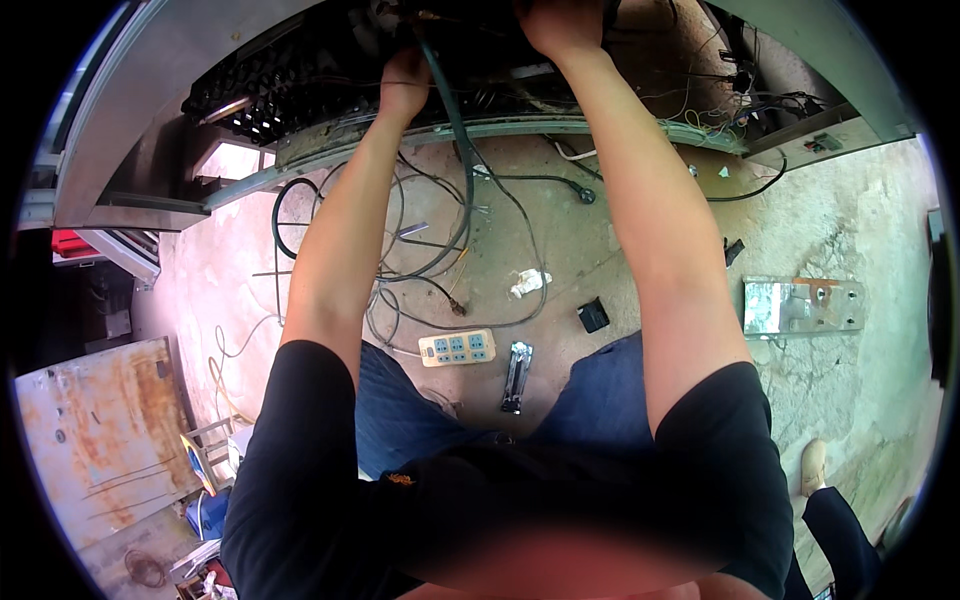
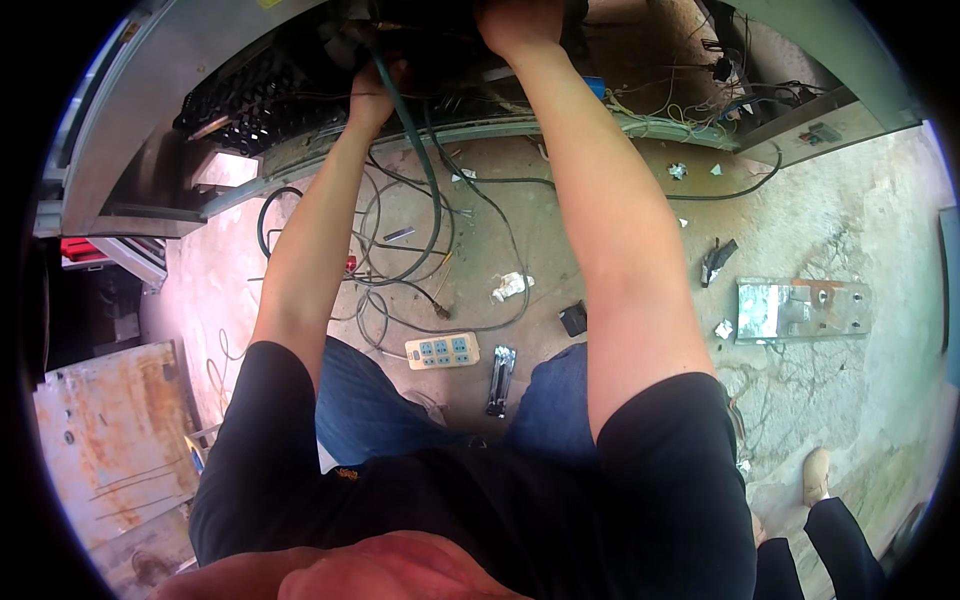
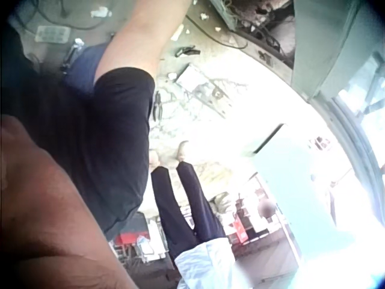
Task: The person connects wires at the bottom of an appliance, using wire connectors and a pair of pliers to secure the connections.
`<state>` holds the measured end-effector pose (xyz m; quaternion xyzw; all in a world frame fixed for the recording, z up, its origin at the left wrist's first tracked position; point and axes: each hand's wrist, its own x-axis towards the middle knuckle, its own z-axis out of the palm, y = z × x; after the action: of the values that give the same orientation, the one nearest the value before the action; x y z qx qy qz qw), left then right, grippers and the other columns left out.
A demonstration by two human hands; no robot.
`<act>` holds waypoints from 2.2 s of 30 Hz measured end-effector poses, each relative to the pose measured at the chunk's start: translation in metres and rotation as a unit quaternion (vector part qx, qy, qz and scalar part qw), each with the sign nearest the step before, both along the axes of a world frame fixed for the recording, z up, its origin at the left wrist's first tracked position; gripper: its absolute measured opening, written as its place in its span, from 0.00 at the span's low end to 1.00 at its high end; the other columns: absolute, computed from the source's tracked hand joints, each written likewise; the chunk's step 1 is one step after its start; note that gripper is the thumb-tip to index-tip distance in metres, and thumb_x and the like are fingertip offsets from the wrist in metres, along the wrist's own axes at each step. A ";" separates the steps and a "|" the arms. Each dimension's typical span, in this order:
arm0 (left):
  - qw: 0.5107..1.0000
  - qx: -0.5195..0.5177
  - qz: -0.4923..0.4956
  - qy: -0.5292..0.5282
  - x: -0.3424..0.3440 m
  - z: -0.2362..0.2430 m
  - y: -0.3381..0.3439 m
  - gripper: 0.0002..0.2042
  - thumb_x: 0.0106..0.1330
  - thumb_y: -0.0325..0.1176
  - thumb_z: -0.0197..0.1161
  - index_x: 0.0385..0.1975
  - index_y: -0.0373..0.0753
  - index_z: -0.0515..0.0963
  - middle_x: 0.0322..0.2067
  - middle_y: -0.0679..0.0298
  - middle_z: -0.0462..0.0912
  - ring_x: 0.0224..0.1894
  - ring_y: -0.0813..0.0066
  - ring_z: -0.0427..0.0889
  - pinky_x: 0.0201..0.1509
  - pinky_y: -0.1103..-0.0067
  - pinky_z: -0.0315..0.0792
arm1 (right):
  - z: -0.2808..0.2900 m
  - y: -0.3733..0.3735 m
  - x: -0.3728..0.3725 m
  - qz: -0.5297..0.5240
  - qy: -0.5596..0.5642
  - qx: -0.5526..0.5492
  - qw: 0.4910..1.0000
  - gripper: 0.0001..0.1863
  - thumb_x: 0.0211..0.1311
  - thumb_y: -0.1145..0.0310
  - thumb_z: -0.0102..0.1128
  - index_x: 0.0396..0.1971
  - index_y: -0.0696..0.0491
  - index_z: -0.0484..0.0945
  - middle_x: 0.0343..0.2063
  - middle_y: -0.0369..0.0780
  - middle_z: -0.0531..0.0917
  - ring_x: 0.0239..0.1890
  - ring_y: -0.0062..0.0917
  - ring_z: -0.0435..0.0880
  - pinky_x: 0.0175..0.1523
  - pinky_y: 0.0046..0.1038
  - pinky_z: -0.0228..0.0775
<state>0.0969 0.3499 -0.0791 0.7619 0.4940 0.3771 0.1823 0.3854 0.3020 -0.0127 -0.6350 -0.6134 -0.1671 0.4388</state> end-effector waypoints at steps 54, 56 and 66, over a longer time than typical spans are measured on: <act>0.993 0.058 0.100 -0.021 0.026 -0.018 -0.022 0.10 0.73 0.34 0.59 0.43 0.33 0.80 0.32 0.55 0.87 0.34 0.59 0.87 0.41 0.69 0.80 | 0.001 -0.017 -0.004 0.018 -0.049 -0.041 0.998 0.48 0.57 0.46 0.70 0.72 0.57 0.64 0.70 0.53 0.66 0.74 0.49 0.60 0.80 0.52 0.46; 0.996 0.024 0.085 -0.015 0.023 -0.012 -0.045 0.10 0.73 0.32 0.59 0.45 0.33 0.79 0.31 0.56 0.87 0.32 0.63 0.86 0.38 0.71 0.80 | -0.004 -0.009 -0.002 0.017 -0.058 -0.027 0.998 0.48 0.58 0.45 0.69 0.72 0.56 0.63 0.71 0.53 0.65 0.75 0.48 0.59 0.80 0.51 0.45; 0.970 -0.220 -0.072 -0.075 -0.021 0.053 -0.186 0.09 0.78 0.29 0.55 0.52 0.31 0.74 0.39 0.60 0.86 0.44 0.73 0.86 0.52 0.78 0.77 | -0.013 0.003 0.009 0.021 -0.068 -0.045 0.996 0.43 0.61 0.47 0.68 0.71 0.55 0.65 0.71 0.54 0.66 0.73 0.50 0.63 0.76 0.51 0.55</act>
<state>0.0762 0.1642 -0.0263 0.7063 0.4935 0.3008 0.4087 0.3947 0.3051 -0.0261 -0.6287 -0.6617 -0.1728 0.3702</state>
